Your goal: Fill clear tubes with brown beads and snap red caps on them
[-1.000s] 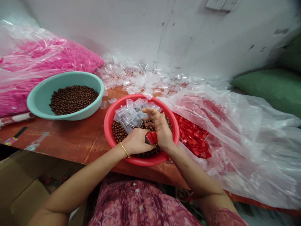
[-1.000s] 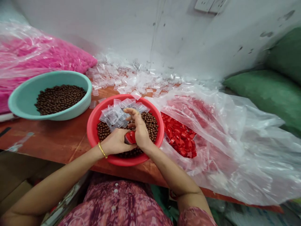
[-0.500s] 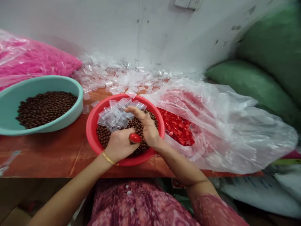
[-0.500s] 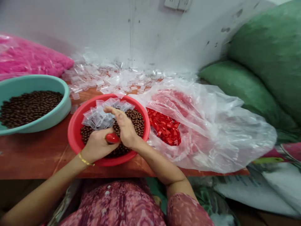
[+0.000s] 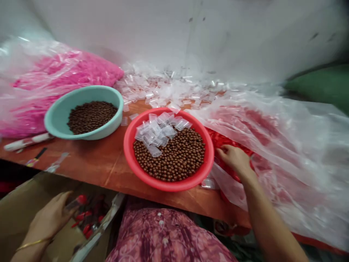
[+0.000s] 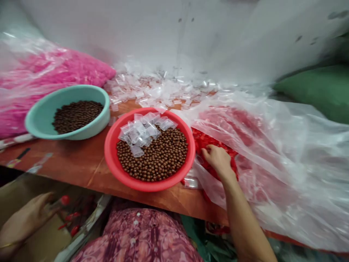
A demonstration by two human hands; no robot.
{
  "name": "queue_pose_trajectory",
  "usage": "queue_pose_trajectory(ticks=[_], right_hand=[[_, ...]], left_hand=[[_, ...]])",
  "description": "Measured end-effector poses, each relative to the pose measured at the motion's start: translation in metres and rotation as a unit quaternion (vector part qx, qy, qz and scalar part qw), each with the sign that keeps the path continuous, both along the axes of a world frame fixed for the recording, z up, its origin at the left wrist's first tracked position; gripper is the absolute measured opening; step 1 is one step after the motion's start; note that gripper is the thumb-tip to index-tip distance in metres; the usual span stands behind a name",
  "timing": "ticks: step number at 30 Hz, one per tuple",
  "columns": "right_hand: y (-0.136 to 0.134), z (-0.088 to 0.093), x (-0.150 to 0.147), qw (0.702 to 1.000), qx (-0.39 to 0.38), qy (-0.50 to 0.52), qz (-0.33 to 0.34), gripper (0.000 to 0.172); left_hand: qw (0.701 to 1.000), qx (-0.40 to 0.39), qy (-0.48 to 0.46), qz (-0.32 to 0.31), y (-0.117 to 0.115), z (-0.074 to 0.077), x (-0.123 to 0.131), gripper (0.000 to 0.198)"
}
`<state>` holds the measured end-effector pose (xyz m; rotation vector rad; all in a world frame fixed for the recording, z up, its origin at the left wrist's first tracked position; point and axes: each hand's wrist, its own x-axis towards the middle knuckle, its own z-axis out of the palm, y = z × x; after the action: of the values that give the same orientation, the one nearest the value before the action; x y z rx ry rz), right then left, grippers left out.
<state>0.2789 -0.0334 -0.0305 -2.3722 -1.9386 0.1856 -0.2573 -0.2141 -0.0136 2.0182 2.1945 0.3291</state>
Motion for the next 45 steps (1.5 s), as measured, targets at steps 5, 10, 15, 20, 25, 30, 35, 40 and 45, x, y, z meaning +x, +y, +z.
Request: queue_pose_trajectory(ticks=[5,10,15,20,25,30,35,40,45], right_hand=[[-0.003,0.021,-0.003,0.928,0.239,0.279,-0.056,0.016],[-0.023,0.049,-0.063,0.754,0.285,0.59,0.032,0.019],[-0.032,0.043,-0.113,0.716,0.248,0.646,0.098,0.016],[-0.024,0.032,-0.119,0.685,0.168,0.705,0.079,0.018],[-0.022,0.035,-0.116,0.636,0.154,0.755,0.049,0.021],[-0.023,0.034,-0.116,0.647,0.165,0.743,0.055,0.02],[-0.023,0.032,-0.115,0.659,0.151,0.734,0.063,0.019],[-0.02,0.032,-0.115,0.644,0.175,0.743,0.051,0.017],[-0.017,0.03,-0.114,0.677,0.205,0.707,0.017,0.022]], left_hand=[[0.986,0.155,0.017,-0.064,0.036,0.05,0.062,0.013],[0.918,0.111,0.076,-0.374,0.116,0.072,0.147,0.023],[0.881,0.021,0.191,-0.432,0.172,0.049,0.178,0.022],[0.88,0.049,0.188,-0.433,0.175,0.047,0.177,0.021],[0.851,0.034,0.25,-0.46,0.163,0.068,0.18,0.022],[0.838,-0.005,0.269,-0.474,0.167,0.057,0.202,0.026],[0.878,-0.082,0.2,-0.427,0.181,0.035,0.224,0.024],[0.931,-0.121,-0.081,-0.335,0.191,0.033,0.216,0.02],[0.844,-0.179,-0.435,-0.259,0.188,0.032,0.207,0.027]])
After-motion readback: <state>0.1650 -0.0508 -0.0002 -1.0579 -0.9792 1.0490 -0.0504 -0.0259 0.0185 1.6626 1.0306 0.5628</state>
